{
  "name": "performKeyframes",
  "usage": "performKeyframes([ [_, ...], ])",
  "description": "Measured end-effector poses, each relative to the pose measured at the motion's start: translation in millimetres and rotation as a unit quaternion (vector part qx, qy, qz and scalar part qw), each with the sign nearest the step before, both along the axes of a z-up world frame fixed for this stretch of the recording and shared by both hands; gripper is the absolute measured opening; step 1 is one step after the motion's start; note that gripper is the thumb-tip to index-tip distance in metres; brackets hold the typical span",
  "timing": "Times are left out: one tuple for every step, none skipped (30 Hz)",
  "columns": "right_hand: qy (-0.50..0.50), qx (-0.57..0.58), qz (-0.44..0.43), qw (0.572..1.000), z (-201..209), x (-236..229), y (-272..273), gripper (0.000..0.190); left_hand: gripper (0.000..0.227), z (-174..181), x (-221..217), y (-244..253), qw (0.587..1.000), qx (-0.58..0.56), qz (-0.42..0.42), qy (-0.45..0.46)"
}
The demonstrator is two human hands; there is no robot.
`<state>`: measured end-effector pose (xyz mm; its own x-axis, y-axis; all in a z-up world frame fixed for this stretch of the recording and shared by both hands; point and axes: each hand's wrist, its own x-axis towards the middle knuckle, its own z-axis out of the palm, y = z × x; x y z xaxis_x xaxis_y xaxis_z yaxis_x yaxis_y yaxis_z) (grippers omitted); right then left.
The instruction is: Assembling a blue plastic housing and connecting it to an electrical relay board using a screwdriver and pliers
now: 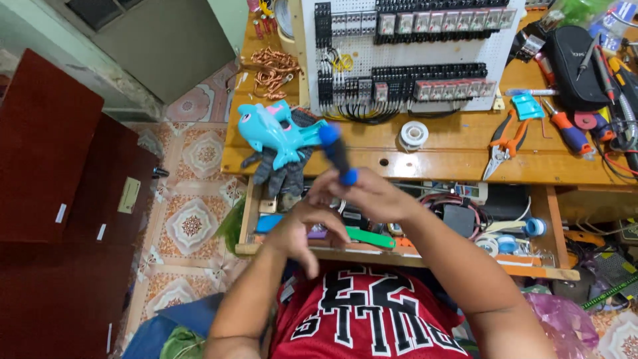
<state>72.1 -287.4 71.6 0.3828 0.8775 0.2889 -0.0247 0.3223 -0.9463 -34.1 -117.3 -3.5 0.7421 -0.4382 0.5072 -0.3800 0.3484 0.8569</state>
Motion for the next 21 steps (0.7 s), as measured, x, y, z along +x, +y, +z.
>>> performKeyframes([
  [-0.089, 0.001, -0.034, 0.995, 2, -6, 3, 0.025, 0.080, -19, -4, -5, 0.998, -0.043, 0.029, 0.035],
  [-0.177, 0.001, -0.067, 0.982, 4, -11, 5, 0.020, 0.077, -38, -8, -9, 0.992, -0.085, 0.058, 0.070],
  [-0.176, 0.000, -0.066, 0.982, -5, -16, 9, 0.020, 0.077, -57, -5, -12, 0.992, -0.087, 0.058, 0.070],
  [-0.200, 0.003, -0.091, 0.976, -13, -20, 12, 0.023, 0.077, -76, -1, -14, 0.988, -0.107, 0.090, 0.064],
  [-0.223, 0.007, -0.117, 0.968, -21, -22, 16, 0.027, 0.078, -94, 5, -16, 0.983, -0.127, 0.121, 0.056],
  [-0.224, 0.007, -0.118, 0.967, -43, -20, 15, 0.027, 0.078, -99, 9, -18, 0.983, -0.128, 0.120, 0.056],
  [-0.242, -0.009, -0.136, 0.961, -64, -15, 16, 0.023, 0.069, -102, 15, -20, 0.980, -0.141, 0.141, 0.013],
  [-0.261, -0.025, -0.154, 0.953, -84, -10, 17, 0.019, 0.063, -105, 23, -21, 0.974, -0.154, 0.162, -0.031],
  [-0.263, -0.025, -0.154, 0.952, -81, -10, 19, 0.019, 0.063, -104, 21, -22, 0.974, -0.155, 0.162, -0.033],
  [-0.260, -0.033, -0.162, 0.951, -79, -9, 22, 0.019, 0.067, -103, 21, -24, 0.971, -0.161, 0.177, -0.012],
  [-0.256, -0.041, -0.172, 0.950, -77, -8, 24, 0.018, 0.071, -102, 20, -25, 0.968, -0.165, 0.190, 0.010],
  [-0.258, -0.041, -0.172, 0.950, -71, -11, 27, 0.018, 0.071, -101, 18, -25, 0.968, -0.166, 0.190, 0.009],
  [-0.250, -0.022, -0.170, 0.953, -64, -13, 30, 0.019, 0.068, -100, 17, -26, 0.965, -0.173, 0.198, 0.014],
  [-0.243, -0.004, -0.168, 0.955, -57, -16, 33, 0.020, 0.066, -98, 15, -26, 0.962, -0.180, 0.206, 0.019],
  [-0.244, -0.003, -0.168, 0.955, -67, -15, 35, 0.020, 0.066, -97, 15, -26, 0.962, -0.179, 0.206, 0.018],
  [-0.253, -0.010, -0.181, 0.950, -77, -15, 38, 0.020, 0.064, -95, 15, -27, 0.957, -0.189, 0.218, 0.026],
  [-0.261, -0.017, -0.195, 0.945, -87, -16, 39, 0.021, 0.062, -94, 14, -28, 0.952, -0.199, 0.230, 0.036],
  [-0.260, -0.017, -0.195, 0.945, -95, -16, 41, 0.021, 0.062, -92, 13, -28, 0.952, -0.199, 0.230, 0.036],
  [-0.259, -0.011, -0.211, 0.942, -102, -16, 43, 0.022, 0.062, -90, 13, -29, 0.947, -0.208, 0.242, 0.045],
  [-0.258, -0.005, -0.226, 0.939, -110, -16, 45, 0.022, 0.062, -88, 12, -30, 0.941, -0.217, 0.254, 0.054],
  [-0.258, -0.005, -0.226, 0.939, -120, -14, 45, 0.022, 0.062, -85, 11, -31, 0.941, -0.217, 0.254, 0.054],
])
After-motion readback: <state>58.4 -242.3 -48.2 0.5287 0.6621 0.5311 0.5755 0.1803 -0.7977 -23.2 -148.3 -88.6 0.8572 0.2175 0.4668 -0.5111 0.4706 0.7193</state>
